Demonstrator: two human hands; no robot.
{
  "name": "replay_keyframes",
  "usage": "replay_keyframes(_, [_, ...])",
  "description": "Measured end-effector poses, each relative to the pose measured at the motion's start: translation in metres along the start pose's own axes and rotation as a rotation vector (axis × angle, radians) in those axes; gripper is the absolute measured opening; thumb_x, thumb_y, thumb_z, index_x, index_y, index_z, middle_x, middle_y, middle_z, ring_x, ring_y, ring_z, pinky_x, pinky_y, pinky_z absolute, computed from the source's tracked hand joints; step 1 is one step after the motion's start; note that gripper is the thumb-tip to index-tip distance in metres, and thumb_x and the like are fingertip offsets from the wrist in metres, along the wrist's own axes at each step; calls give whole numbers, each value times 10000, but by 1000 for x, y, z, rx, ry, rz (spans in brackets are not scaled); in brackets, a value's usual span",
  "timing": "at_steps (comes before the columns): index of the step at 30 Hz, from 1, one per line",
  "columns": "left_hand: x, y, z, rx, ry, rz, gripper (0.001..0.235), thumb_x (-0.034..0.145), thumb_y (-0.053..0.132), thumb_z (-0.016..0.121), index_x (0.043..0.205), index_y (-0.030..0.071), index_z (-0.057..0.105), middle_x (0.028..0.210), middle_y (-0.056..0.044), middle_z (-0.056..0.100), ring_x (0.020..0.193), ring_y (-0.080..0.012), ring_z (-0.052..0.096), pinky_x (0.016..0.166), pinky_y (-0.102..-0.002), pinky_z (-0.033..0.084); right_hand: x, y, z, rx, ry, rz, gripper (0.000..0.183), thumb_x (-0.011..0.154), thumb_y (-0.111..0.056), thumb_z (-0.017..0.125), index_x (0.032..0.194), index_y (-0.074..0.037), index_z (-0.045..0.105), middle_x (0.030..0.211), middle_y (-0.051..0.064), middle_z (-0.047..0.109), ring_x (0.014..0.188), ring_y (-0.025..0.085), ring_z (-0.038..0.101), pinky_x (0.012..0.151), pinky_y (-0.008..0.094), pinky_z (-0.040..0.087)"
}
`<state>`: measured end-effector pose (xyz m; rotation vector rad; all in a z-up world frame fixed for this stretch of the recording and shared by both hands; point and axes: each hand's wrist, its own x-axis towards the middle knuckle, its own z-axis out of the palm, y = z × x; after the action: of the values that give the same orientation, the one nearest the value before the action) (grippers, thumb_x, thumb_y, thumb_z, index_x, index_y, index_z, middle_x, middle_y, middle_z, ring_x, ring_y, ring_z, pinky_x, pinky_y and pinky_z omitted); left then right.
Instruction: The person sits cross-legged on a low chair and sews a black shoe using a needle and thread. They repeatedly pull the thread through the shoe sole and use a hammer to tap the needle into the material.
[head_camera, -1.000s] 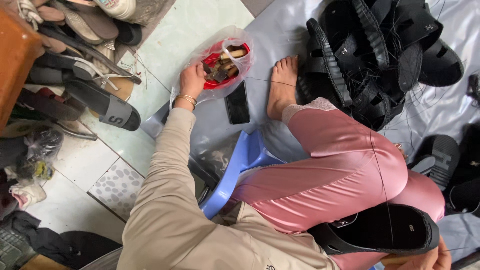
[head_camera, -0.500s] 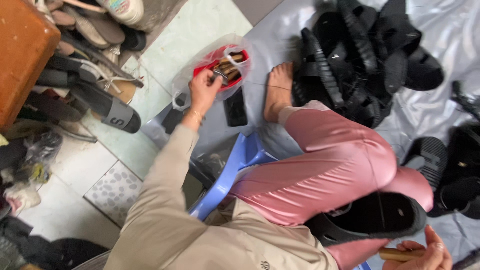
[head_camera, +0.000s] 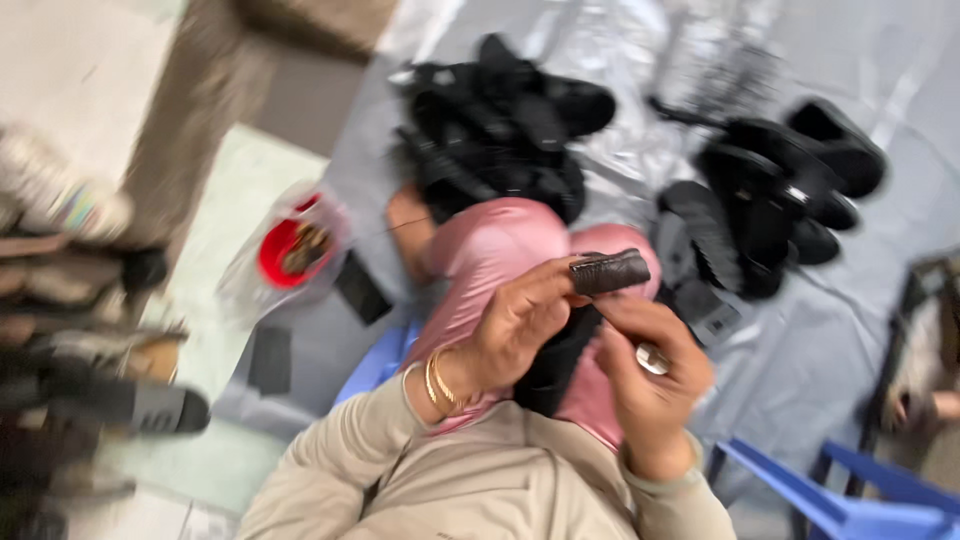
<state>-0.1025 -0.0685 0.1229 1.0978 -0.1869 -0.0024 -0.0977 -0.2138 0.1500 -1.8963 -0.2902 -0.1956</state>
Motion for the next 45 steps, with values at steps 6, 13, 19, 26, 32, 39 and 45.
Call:
replay_keyframes(6, [-8,-42,35,134,-115,-85,798,891,630,328,1347,-22,398,1397,-159,346,1230,-257,391,974,-376,410,-1,37,-16,-106,197,-154,191,728,-109,782,843,-18,660,763,111,634,619,223,591,566,307,468])
replay_keyframes(13, [-6,-32,55,100,-116,-166,752,931,554,259,1401,-32,291,1427,-140,291,1230,-235,378,975,-364,409,2,42,-25,-184,238,-277,64,783,-33,724,813,-17,670,754,105,643,652,252,625,596,309,491])
replay_keyframes(19, [-24,-87,45,156,-118,-170,629,943,398,394,1380,-49,321,1372,-199,363,1240,-257,364,1029,-409,346,-4,56,-26,-279,248,-284,58,776,-34,714,769,-60,662,707,67,626,596,241,604,563,301,487])
replay_keyframes(26, [14,-55,53,-583,-194,-467,396,999,159,381,1328,-57,422,1219,-231,533,1099,-265,540,945,-499,426,-22,59,-21,-418,221,-303,84,785,-43,640,728,-73,586,681,54,596,561,257,577,541,312,472])
replay_keyframes(32, [25,-22,59,-242,-187,-395,364,999,233,420,969,-36,663,934,-100,651,928,-100,519,853,-332,486,-30,60,-32,-325,94,-231,108,783,-102,677,726,-92,586,672,25,601,558,250,581,515,322,450])
replay_keyframes(39, [2,-24,-18,710,420,-113,201,743,203,737,863,61,663,761,-49,679,721,-156,660,595,-232,520,-26,74,-79,-319,-111,9,46,895,-106,622,909,-80,657,804,68,652,651,236,601,575,312,444])
replay_keyframes(45, [-14,-28,-30,1303,-171,294,219,838,150,659,949,-38,651,1135,-125,605,1073,-340,566,716,-404,509,-27,73,-59,-297,-358,98,166,820,-61,657,979,-12,662,904,162,666,836,373,623,625,418,476])
